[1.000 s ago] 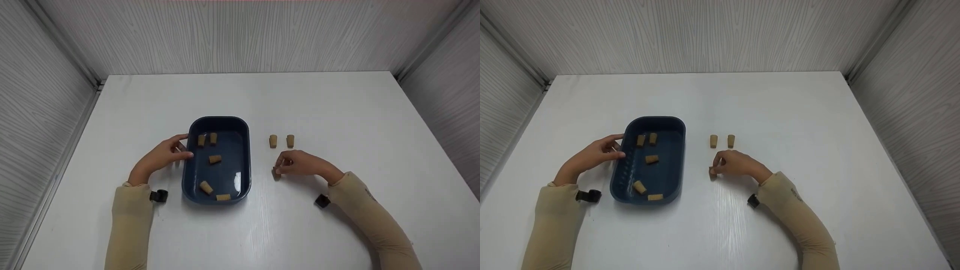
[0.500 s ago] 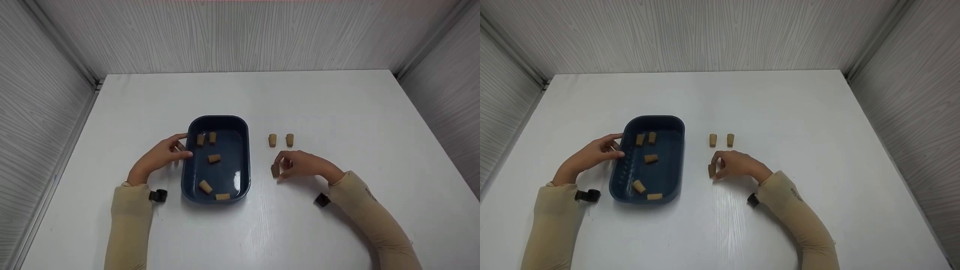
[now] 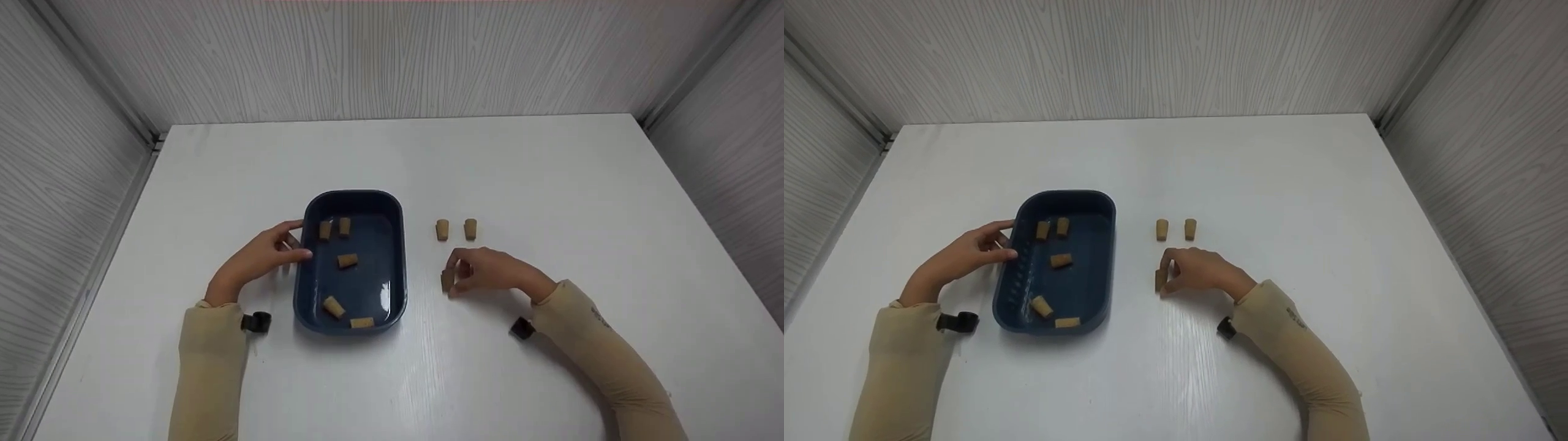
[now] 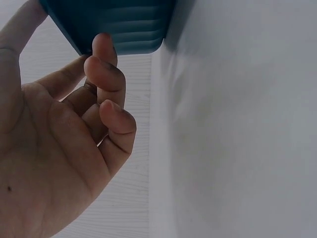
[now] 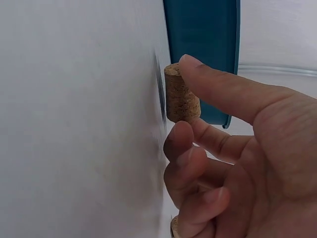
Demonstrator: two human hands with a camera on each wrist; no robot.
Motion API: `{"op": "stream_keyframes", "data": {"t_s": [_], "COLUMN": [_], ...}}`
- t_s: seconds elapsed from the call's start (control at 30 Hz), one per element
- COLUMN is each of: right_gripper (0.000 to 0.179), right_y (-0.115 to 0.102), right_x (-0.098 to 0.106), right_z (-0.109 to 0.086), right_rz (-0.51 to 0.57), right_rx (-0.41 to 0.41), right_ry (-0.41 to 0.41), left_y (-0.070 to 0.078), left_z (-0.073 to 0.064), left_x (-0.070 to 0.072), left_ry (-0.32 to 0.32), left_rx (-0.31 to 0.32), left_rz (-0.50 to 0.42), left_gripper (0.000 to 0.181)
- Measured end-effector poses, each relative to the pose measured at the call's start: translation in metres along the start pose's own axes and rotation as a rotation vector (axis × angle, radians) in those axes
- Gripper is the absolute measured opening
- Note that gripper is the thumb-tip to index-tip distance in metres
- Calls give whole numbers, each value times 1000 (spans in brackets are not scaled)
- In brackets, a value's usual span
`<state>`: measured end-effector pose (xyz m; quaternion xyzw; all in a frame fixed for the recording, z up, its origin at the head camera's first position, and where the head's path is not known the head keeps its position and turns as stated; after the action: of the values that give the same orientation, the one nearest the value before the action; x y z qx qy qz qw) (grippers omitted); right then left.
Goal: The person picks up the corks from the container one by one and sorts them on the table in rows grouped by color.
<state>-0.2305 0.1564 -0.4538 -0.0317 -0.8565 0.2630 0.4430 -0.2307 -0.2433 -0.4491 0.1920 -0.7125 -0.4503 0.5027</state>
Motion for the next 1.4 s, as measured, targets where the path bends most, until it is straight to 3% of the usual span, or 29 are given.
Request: {"op": "stream_keyframes", "data": {"t_s": [0.37, 0.93, 1.2, 1.4], "right_gripper": [41, 47, 44, 42], "right_y": [-2, 3, -12, -32], "right_x": [1, 26, 41, 45], "right_z": [-4, -17, -27, -30], "right_rz": [26, 83, 125, 135], "right_rx": [0, 72, 185, 236], "right_ry": [-21, 18, 87, 77], "left_y": [0, -1, 1, 2], "left_z": [0, 2, 0, 0], "left_x": [-1, -1, 1, 1], "left_ry": [-1, -11, -7, 1], "left_rx": [-10, -25, -25, -14], "left_rz": [-2, 10, 9, 5], "left_gripper": [75, 77, 76, 77]}}
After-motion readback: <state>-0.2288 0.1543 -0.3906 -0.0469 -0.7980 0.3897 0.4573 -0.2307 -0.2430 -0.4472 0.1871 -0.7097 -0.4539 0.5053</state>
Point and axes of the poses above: each hand's wrist, its own z-axis towards the middle knuckle, its own x-axis out of the back of the hand, y = z × x, the point moved 3 cm from there along z, towards the middle knuckle, and after that the axes turned 12 degrees about -x, right-handed, at the moved point
